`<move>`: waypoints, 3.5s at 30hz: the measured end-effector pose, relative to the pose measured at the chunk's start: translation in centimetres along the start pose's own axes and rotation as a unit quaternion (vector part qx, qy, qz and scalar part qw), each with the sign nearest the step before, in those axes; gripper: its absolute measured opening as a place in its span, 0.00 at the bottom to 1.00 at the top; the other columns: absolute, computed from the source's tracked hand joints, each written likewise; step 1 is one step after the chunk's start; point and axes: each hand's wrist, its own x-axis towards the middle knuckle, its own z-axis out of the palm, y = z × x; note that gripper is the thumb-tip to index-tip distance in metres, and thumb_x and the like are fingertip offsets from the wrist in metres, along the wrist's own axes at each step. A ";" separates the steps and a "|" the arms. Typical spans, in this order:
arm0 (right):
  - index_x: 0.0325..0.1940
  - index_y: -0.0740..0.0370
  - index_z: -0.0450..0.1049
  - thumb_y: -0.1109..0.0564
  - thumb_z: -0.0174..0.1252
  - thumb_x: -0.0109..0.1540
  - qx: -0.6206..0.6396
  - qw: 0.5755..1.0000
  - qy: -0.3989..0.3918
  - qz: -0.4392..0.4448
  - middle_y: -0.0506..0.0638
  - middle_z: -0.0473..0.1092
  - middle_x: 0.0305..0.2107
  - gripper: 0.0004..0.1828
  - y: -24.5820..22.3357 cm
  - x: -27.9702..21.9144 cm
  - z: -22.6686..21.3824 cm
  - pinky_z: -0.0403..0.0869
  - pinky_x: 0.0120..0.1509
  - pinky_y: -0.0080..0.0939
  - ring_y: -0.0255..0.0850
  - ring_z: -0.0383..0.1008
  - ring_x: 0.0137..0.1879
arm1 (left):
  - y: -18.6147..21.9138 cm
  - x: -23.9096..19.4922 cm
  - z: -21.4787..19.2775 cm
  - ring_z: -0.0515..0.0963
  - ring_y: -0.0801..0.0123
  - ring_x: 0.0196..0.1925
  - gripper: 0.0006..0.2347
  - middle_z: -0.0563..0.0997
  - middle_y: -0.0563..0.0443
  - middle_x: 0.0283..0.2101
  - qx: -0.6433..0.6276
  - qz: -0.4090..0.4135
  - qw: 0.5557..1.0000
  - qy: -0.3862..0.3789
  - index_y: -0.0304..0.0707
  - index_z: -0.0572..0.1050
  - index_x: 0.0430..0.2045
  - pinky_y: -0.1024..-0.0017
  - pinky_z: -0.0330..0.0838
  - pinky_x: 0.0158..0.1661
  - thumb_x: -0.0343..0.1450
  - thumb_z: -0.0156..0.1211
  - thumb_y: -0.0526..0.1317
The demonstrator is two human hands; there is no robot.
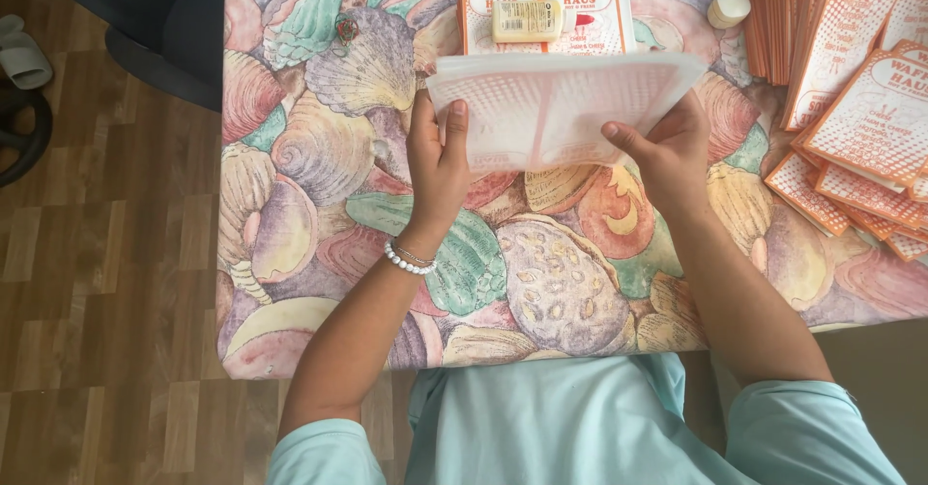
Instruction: Folding paper bags and stacking them on a table
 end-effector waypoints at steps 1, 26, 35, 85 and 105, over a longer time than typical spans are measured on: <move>0.60 0.65 0.67 0.68 0.73 0.59 -0.007 1.000 0.009 0.017 0.53 0.68 0.57 0.28 1.0 0.0 -0.3 0.77 0.66 0.43 0.42 0.73 0.59 | 0.5 -0.2 0.3 0.77 0.73 0.42 0.08 0.76 0.50 0.37 0.015 0.008 1.000 0.020 0.41 0.68 0.46 0.65 0.75 0.49 0.82 0.44 0.43; 0.52 0.64 0.73 0.68 0.74 0.60 -0.030 0.998 0.047 0.040 0.50 0.76 0.40 0.20 3.9 0.3 -1.6 0.80 0.58 0.40 0.36 0.78 0.48 | 0.0 -0.4 1.2 0.78 0.65 0.50 0.09 0.78 0.43 0.41 0.048 0.008 0.999 0.022 0.40 0.69 0.47 0.55 0.74 0.51 0.82 0.44 0.44; 0.52 0.63 0.71 0.68 0.73 0.62 -0.022 0.998 0.056 0.024 0.48 0.74 0.41 0.19 2.9 0.2 -0.9 0.79 0.57 0.37 0.34 0.77 0.50 | -3.7 -1.6 2.4 0.75 0.66 0.50 0.08 0.76 0.41 0.40 0.029 0.004 0.998 0.061 0.38 0.66 0.47 0.56 0.73 0.51 0.82 0.42 0.42; 0.67 0.70 0.72 0.39 0.54 0.78 -0.582 0.712 -0.073 -0.387 0.61 0.76 0.55 0.29 -9.1 2.5 5.0 0.70 0.64 0.53 0.55 0.78 0.58 | -3.2 -1.1 4.0 0.80 0.63 0.43 0.09 0.80 0.46 0.42 0.035 -0.044 0.989 0.139 0.39 0.67 0.42 0.66 0.74 0.42 0.79 0.44 0.45; 0.48 0.62 0.79 0.55 0.57 0.67 -0.475 0.789 -0.385 0.062 0.69 0.77 0.30 0.11 -6.2 3.6 4.4 0.74 0.44 0.69 0.74 0.77 0.41 | 0.5 -3.1 -3.9 0.78 0.66 0.37 0.19 0.77 0.45 0.37 0.048 -0.097 0.982 -0.154 0.28 0.69 0.53 0.74 0.74 0.35 0.79 0.52 0.50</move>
